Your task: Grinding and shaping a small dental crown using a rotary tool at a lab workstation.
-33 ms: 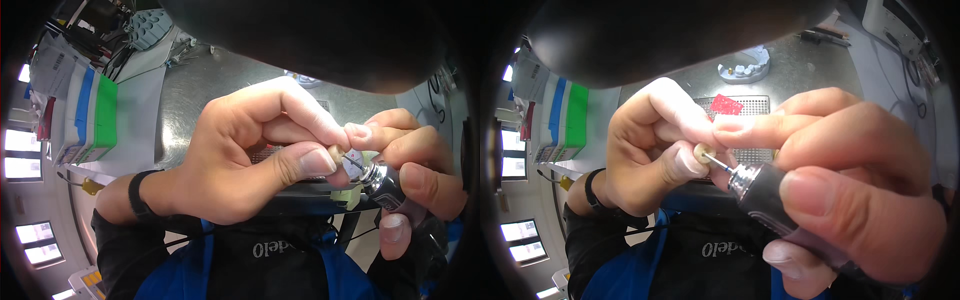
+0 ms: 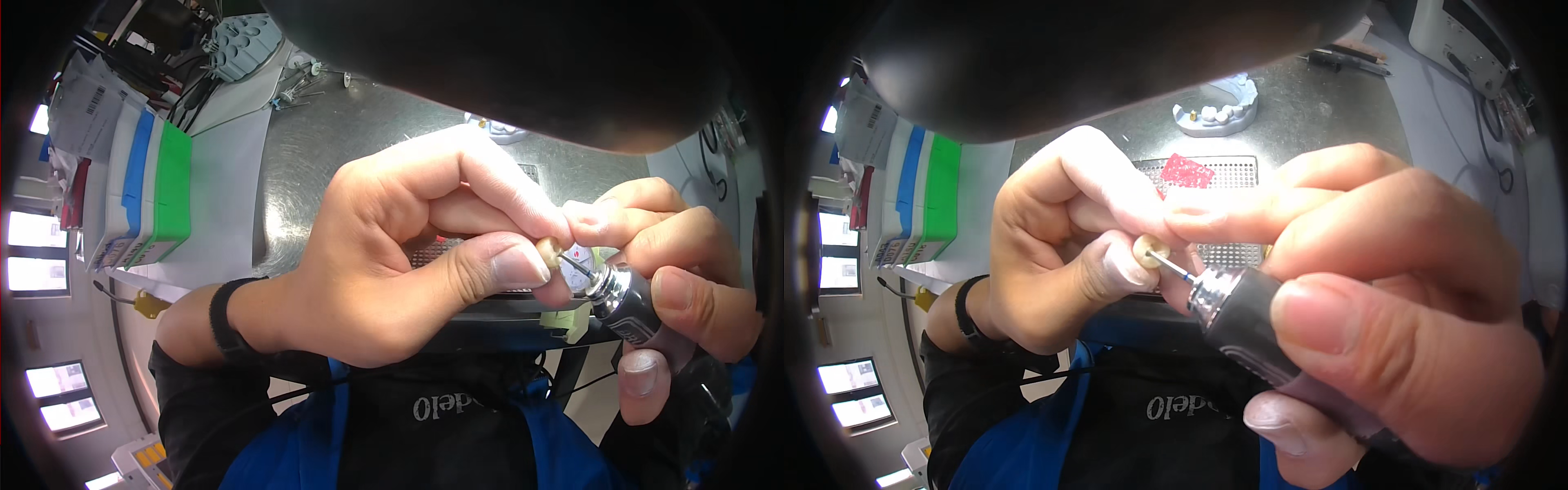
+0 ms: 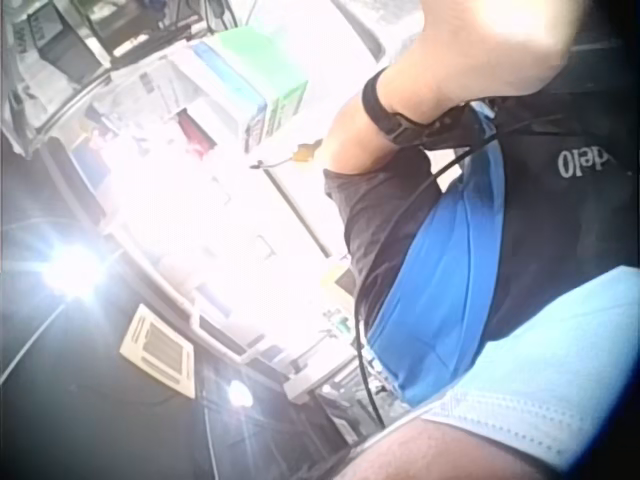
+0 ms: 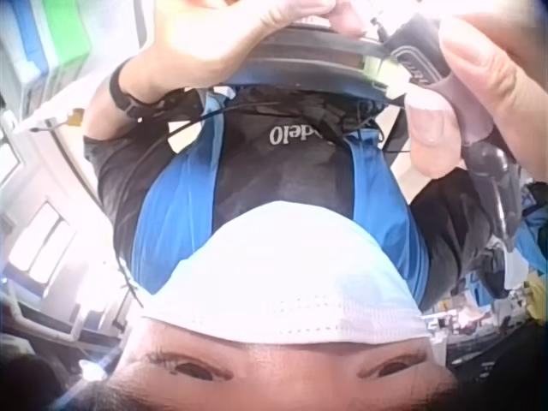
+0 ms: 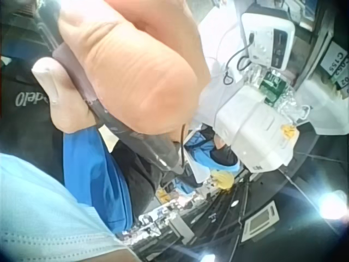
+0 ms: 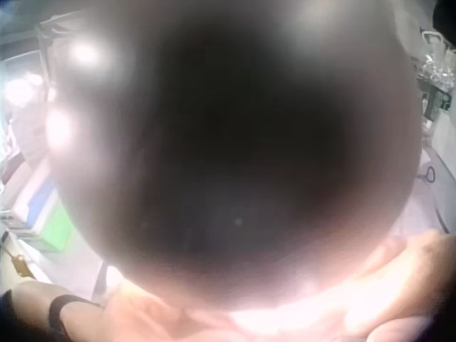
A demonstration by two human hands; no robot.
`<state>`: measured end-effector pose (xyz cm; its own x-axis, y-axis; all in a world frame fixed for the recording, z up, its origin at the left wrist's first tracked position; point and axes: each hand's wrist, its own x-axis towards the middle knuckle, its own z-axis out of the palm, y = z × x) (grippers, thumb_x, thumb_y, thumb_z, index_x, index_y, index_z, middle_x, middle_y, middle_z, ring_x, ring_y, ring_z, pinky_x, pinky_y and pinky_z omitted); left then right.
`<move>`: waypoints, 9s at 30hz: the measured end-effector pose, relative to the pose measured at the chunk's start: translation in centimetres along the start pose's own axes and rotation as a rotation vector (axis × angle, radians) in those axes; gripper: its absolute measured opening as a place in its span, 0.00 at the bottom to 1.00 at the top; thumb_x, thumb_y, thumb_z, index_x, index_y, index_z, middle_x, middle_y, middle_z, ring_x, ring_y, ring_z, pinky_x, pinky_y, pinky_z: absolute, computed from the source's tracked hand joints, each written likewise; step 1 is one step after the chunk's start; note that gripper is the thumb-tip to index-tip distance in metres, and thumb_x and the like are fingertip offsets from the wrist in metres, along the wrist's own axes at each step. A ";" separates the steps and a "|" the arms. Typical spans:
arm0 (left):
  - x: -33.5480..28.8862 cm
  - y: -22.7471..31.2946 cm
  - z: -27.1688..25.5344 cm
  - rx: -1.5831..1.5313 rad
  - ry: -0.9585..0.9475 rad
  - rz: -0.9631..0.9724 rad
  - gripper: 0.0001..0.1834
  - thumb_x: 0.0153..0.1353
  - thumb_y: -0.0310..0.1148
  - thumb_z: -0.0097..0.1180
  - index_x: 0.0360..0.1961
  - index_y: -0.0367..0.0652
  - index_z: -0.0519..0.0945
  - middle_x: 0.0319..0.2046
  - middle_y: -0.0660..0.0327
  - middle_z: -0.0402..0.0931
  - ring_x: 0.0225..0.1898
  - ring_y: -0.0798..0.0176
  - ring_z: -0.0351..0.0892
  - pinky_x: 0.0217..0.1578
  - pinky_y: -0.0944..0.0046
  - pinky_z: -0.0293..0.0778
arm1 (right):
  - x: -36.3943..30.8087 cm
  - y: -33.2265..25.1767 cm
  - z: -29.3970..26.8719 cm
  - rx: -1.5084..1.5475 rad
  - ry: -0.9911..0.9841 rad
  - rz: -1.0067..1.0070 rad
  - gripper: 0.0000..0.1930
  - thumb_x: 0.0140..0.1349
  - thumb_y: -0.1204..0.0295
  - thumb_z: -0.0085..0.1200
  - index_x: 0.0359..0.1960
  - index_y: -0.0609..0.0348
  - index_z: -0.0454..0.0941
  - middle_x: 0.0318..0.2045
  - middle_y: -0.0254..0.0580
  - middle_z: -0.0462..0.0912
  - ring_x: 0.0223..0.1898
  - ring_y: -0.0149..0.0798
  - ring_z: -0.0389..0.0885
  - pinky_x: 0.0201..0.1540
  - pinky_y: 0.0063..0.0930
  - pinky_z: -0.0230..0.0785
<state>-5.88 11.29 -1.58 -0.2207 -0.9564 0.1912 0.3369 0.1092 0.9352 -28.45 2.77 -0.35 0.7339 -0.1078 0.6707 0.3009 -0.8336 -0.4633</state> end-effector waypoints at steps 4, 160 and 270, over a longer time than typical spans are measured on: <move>0.1 -0.1 -0.2 0.015 -0.015 0.017 0.15 0.66 0.30 0.61 0.44 0.34 0.69 0.35 0.48 0.82 0.35 0.62 0.86 0.39 0.64 0.84 | 0.1 -0.2 0.1 -0.029 0.016 0.007 0.25 0.64 0.64 0.53 0.59 0.60 0.63 0.37 0.52 0.74 0.42 0.52 0.82 0.43 0.46 0.72; 2.8 5.8 -19.0 1.710 0.365 -0.362 0.09 0.58 0.35 0.63 0.37 0.42 0.83 0.34 0.58 0.82 0.37 0.61 0.82 0.40 0.62 0.76 | -2.4 7.2 -0.4 0.724 0.412 0.824 0.27 0.72 0.48 0.36 0.36 0.64 0.69 0.18 0.39 0.70 0.13 0.31 0.69 0.17 0.20 0.66; 2.6 3.8 -6.9 1.131 0.013 0.190 0.09 0.57 0.28 0.62 0.38 0.36 0.85 0.32 0.57 0.85 0.32 0.63 0.82 0.36 0.65 0.76 | -2.6 7.7 -1.5 0.795 0.307 0.568 0.24 0.74 0.61 0.31 0.32 0.69 0.75 0.21 0.51 0.79 0.17 0.39 0.77 0.17 0.25 0.70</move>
<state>1.12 7.34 0.41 -0.2424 -0.9005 0.3610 -0.6533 0.4266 0.6255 -28.96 -4.12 -4.79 0.7401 -0.6019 0.3000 0.3560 -0.0278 -0.9341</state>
